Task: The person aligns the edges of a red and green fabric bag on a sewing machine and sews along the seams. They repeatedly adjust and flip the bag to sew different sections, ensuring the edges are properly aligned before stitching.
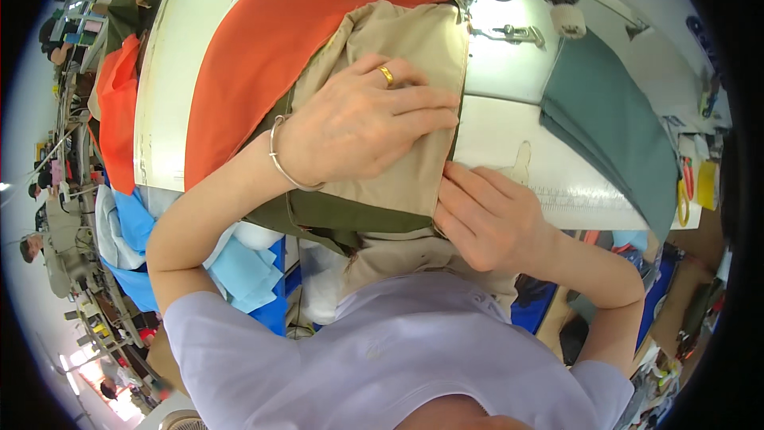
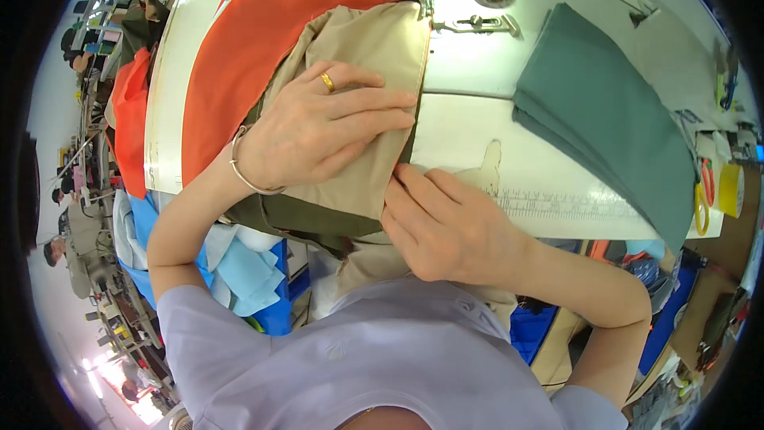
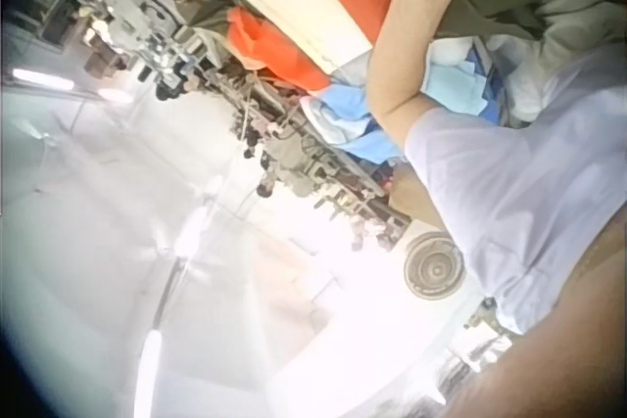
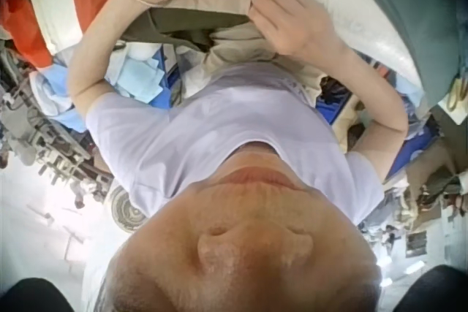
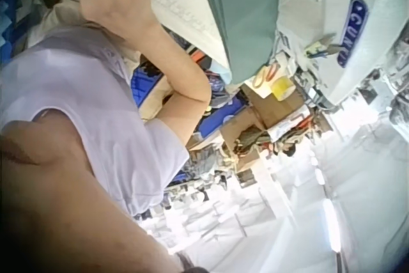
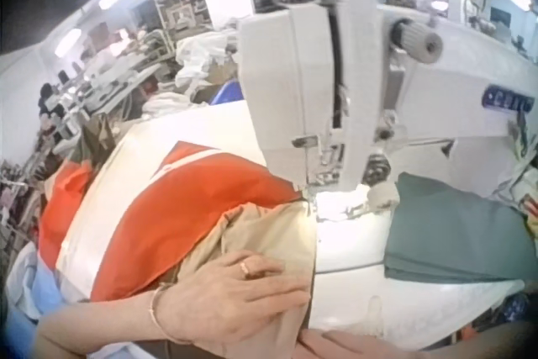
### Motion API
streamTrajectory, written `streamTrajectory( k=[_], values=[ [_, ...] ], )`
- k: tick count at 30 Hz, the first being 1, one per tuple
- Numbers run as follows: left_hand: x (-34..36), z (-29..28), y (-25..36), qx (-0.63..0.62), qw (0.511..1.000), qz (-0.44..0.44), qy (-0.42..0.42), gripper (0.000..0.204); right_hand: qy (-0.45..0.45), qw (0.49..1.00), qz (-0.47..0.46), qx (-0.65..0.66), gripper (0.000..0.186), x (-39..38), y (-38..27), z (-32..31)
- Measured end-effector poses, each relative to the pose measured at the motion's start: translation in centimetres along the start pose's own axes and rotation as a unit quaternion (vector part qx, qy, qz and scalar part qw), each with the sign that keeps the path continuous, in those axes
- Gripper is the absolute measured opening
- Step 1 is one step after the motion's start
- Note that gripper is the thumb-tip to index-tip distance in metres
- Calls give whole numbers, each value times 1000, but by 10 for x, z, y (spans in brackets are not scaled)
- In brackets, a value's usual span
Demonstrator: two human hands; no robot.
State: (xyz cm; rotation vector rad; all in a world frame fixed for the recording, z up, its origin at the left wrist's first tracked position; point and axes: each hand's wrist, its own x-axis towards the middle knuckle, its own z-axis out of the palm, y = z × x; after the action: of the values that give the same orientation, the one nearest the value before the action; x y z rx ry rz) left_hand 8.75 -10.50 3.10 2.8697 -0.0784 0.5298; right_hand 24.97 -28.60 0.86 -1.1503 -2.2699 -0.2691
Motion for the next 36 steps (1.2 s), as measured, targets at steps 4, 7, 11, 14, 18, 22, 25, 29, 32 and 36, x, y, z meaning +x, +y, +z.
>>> streamTrajectory(
  k=[4, 7, 11, 14, 18, 22, 25, 29, 32, 36],
  values=[
    [3, 2, -2, -14, 1000, -2, 7, 37, -29, 999, -7, 12, 24, 0, 6, -5],
    [6, 6, -1, -2, 1000, -5, 20, 36, -38, 999, -7, 32, 25, -1, 13, -9],
    [11, 8, -5, 7, 1000, -10, 9, 37, -29, 999, 8, 45, 27, 0, 23, -10],
    [17, 10, -11, 17, 1000, -9, 17, 38, -17, 999, 8, 34, 28, 0, 33, -9],
    [28, 9, -22, 27, 999, -4, 19, 38, -4, 999, 19, 41, 27, -1, 49, -4],
    [35, 8, -35, 7, 1000, 2, 20, 38, 5, 999, 32, 27, 27, 3, 60, -1],
    [39, 8, -40, 7, 1000, 5, 20, 38, -2, 998, 59, 21, 27, 5, 61, -2],
    [35, -1, -3, 37, 998, -47, -13, 41, -4, 995, 100, 9, 27, -1, 46, -5],
    [18, -8, 27, -4, 997, -72, -31, 43, -6, 995, 102, 16, 29, -16, 21, -18],
    [3, -1, 44, -8, 997, -70, -14, 44, 2, 982, 84, 167, 34, -68, -37, -31]
  ],
)
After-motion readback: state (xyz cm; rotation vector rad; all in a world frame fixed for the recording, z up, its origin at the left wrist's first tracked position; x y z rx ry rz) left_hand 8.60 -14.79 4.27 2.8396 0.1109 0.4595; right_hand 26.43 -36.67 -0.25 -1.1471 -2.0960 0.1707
